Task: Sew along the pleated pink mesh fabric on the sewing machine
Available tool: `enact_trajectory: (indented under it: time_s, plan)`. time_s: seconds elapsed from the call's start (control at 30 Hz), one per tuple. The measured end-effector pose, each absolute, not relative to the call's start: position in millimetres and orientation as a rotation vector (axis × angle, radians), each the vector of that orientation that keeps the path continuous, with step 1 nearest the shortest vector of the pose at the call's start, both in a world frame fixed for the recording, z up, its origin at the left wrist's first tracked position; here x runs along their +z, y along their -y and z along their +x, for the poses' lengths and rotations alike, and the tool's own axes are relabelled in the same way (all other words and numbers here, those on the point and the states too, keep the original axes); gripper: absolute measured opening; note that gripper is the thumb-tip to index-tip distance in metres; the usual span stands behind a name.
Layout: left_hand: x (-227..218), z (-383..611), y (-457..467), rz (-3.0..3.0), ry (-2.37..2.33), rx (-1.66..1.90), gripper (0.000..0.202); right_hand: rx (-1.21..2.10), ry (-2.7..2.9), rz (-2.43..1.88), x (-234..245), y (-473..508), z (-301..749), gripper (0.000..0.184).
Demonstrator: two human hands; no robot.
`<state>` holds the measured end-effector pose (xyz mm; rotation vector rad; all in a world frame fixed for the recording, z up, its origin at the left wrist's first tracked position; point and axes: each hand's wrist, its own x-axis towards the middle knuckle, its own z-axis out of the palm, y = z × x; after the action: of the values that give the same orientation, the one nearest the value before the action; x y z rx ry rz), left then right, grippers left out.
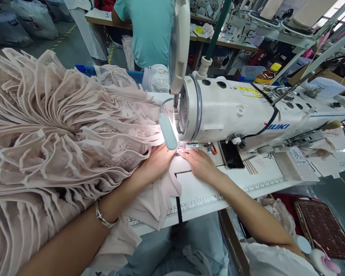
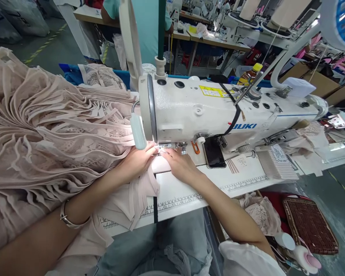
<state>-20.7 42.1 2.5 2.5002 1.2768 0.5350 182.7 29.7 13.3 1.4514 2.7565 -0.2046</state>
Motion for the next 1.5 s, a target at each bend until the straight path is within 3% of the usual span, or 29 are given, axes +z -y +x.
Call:
enact_trajectory:
  time_s: [0.53, 0.73, 1.0, 1.5]
  plan:
    - [-2, -14, -35, 2.539, -1.631, 0.539, 0.021, -0.33, -2.767, 1.494, 10, -35, 184, 0.053]
    - [-1, -7, -26, 2.757, -1.501, 0.434, 0.038, -0.307, -2.635, 1.656, 5, -41, 178, 0.043]
    - [-4, -10, -39, 2.556, -1.557, 0.545, 0.01, -0.281, -2.652, 1.624, 11, -39, 179, 0.036]
    - [-8, -11, -38, 2.559, -1.516, 0.584, 0.012, -0.287, -2.85, 1.545, 0, -34, 196, 0.068]
